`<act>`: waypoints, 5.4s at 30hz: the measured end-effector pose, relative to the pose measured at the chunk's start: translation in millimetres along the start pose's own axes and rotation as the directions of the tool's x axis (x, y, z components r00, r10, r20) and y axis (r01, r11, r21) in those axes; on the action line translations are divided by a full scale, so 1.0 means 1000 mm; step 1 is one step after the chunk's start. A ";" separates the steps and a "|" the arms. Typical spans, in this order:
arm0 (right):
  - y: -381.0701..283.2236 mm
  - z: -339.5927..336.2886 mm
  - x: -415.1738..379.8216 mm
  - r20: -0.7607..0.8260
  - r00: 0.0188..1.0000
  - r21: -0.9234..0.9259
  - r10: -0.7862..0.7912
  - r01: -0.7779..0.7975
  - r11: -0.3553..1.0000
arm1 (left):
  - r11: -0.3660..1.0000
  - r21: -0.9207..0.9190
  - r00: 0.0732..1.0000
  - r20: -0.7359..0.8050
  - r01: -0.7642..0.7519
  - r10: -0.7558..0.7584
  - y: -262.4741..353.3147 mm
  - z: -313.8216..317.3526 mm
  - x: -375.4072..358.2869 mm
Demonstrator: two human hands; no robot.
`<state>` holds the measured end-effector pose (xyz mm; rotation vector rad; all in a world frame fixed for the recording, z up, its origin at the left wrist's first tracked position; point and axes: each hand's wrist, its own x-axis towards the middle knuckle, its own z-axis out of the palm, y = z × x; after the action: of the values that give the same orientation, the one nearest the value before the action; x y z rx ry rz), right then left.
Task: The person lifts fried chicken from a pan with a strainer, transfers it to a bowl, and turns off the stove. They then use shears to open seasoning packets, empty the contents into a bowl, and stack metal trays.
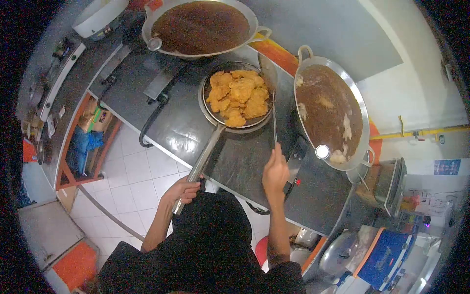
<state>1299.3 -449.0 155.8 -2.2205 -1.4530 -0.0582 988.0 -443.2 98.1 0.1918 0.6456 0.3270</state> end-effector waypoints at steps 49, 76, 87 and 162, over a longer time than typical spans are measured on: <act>0.222 -0.112 0.159 0.523 0.765 0.641 0.375 -0.643 0.418 | 0.986 0.156 0.975 -0.204 -0.055 0.087 -0.014 0.031 0.019; 0.124 -0.199 0.065 0.486 0.796 0.758 0.361 -0.590 0.278 | 0.979 0.204 0.985 -0.160 -0.025 0.058 0.001 0.025 0.009; 0.051 -0.116 0.064 0.685 0.706 0.677 0.180 -0.708 0.203 | 0.973 0.210 0.985 -0.119 -0.095 0.121 0.000 0.011 0.008; 0.076 0.157 -0.078 0.759 0.413 0.572 0.503 -0.793 -0.211 | 0.906 0.332 0.870 -0.326 -0.262 0.370 -0.041 -0.090 0.138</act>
<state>1296.8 -474.6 -34.0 -1.5191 0.1368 1.2293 1045.6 -425.5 -60.6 0.5184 1.0539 0.6044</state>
